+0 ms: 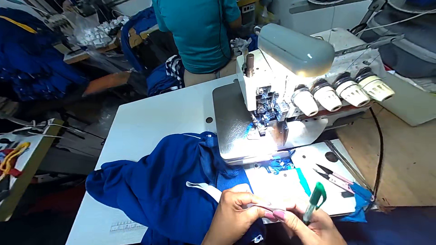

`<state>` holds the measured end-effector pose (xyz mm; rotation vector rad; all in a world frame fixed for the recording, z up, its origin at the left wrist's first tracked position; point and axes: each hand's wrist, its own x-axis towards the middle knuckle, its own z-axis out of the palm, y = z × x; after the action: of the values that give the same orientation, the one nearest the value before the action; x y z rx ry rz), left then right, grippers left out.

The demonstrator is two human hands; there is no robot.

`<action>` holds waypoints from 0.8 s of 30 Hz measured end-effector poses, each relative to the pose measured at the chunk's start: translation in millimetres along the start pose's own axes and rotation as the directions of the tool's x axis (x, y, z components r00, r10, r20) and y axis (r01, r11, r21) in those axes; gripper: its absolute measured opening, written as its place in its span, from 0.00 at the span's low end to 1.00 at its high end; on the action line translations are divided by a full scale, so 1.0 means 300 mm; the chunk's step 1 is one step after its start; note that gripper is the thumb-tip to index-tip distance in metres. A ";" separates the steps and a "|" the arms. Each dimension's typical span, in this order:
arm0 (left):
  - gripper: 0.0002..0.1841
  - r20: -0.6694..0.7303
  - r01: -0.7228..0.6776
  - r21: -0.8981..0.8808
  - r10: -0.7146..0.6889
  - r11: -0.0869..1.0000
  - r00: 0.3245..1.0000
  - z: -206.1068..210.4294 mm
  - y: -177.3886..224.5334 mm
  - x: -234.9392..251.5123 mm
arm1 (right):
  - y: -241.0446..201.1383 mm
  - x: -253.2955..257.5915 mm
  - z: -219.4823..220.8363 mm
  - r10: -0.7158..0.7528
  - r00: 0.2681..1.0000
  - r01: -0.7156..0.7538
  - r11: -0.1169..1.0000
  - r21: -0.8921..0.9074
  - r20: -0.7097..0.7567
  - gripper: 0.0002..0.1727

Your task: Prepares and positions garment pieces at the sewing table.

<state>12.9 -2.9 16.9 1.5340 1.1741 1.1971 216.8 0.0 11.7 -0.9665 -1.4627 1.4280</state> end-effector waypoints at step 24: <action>0.08 0.143 -0.092 0.681 -0.009 0.726 0.990 0.016 0.014 0.019 | 0.107 0.039 -0.051 -0.214 0.946 0.150 0.955 -0.255 -0.245 0.26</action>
<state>18.8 1.3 21.0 2.1577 1.6006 0.6680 226.0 17.7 -19.8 -1.0910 -1.4915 0.9623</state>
